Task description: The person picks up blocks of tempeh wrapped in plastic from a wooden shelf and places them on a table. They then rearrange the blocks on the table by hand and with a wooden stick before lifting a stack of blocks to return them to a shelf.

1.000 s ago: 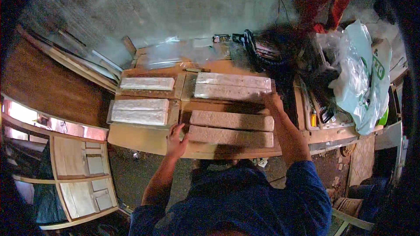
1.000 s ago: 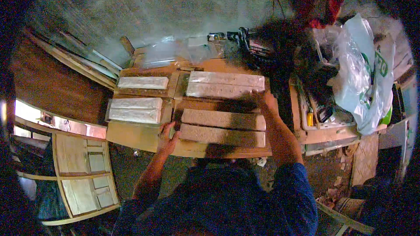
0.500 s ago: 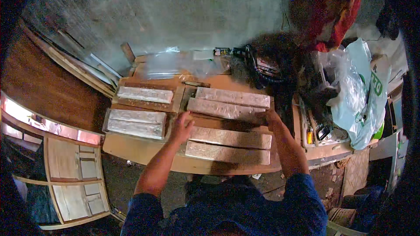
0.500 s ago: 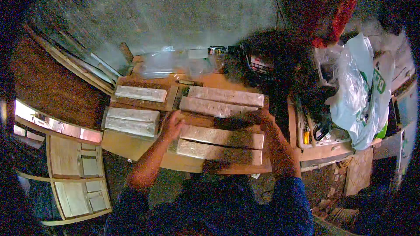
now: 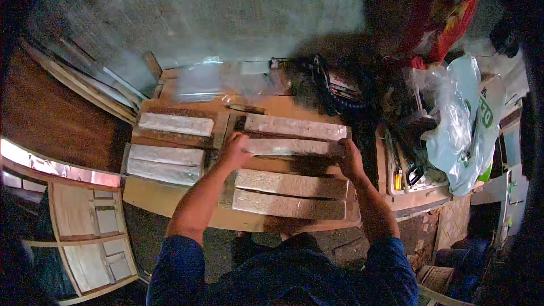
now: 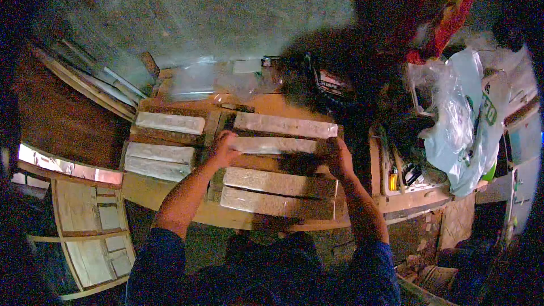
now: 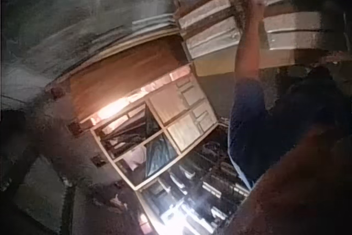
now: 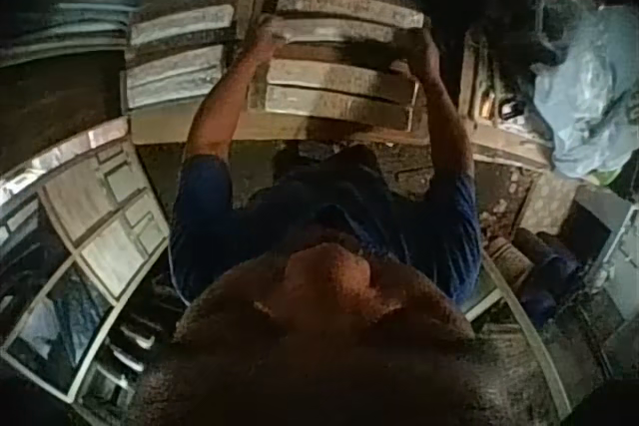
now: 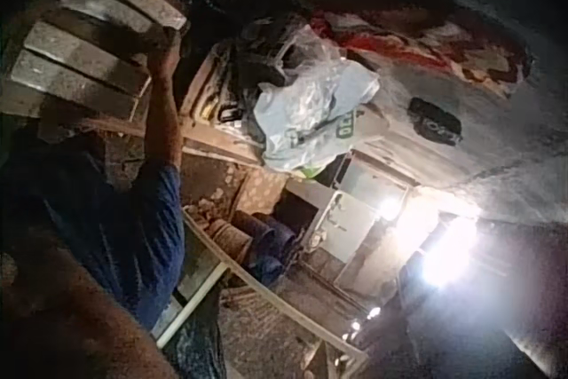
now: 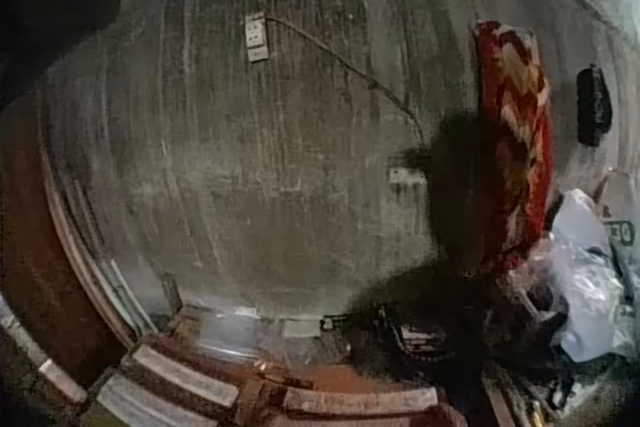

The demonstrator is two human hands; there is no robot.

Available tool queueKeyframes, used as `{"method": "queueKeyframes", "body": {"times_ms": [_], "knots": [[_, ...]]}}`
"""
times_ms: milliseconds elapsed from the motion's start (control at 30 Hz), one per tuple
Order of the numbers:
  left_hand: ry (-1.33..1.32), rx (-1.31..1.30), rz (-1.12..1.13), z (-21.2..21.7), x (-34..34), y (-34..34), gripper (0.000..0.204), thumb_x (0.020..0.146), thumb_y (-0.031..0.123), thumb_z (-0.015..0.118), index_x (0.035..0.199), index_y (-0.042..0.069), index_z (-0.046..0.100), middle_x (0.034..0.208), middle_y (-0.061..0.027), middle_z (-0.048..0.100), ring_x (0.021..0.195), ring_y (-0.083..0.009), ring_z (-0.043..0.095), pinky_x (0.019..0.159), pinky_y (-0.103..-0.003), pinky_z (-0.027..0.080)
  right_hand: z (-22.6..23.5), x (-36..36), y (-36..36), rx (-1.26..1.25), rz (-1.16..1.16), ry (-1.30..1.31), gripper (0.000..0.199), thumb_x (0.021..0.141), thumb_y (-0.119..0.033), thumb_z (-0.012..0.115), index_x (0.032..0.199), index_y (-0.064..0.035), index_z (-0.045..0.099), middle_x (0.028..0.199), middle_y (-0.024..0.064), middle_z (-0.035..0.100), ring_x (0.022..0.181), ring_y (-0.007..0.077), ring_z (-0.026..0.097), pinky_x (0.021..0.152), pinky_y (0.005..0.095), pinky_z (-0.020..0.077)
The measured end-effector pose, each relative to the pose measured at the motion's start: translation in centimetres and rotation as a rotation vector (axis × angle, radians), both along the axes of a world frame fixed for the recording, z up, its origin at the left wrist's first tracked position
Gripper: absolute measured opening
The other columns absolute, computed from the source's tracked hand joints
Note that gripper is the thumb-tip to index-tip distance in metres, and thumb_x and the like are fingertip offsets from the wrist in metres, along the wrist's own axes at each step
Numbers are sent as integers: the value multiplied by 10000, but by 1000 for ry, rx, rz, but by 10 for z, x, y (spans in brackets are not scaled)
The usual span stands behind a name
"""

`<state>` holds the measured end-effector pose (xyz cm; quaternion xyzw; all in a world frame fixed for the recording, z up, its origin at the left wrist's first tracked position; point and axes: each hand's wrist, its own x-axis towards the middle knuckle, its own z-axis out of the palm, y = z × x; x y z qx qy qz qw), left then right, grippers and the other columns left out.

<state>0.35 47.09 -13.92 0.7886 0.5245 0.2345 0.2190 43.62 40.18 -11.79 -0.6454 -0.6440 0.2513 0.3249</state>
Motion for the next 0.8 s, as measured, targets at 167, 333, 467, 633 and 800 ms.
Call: {"method": "queueKeyframes", "body": {"times_ms": [167,333,467,633,800], "knots": [[119,80,44,-1,22,3,652,680,133,821,1239,64,493,1226,-166,531,1146,-375,524,966,-457,453,-29,13,-5,195,-71,-303,556,719,-108,729,1213,-39,483,1162,224,511,1049,459,528,866,436,479],[78,101,15,6,34,-6,609,776,213,780,1286,69,478,1295,-185,485,1185,-397,503,993,-462,443,-74,31,-4,21,-62,-368,590,715,-182,764,1207,-22,481,1173,217,491,1071,443,501,902,453,461],[146,142,-38,6,26,-17,629,830,311,737,1347,72,468,1382,-197,433,1250,-407,469,1034,-463,425,-87,42,-10,56,42,-293,634,701,-246,790,1204,-11,485,1198,223,483,1090,425,485,933,466,446],[21,107,-34,-2,30,-5,641,835,342,729,1367,80,484,1434,-205,402,1284,-405,452,1051,-474,414,-103,51,-6,133,66,-437,580,735,-212,741,1227,-19,502,1206,227,496,1087,410,499,925,465,457],[40,156,-50,4,31,-5,587,852,280,716,1364,97,495,1435,-204,403,1279,-393,461,1042,-461,421,-81,43,-5,194,42,-439,650,717,-268,784,1231,-3,487,1210,213,484,1126,412,456,961,470,423]]}}
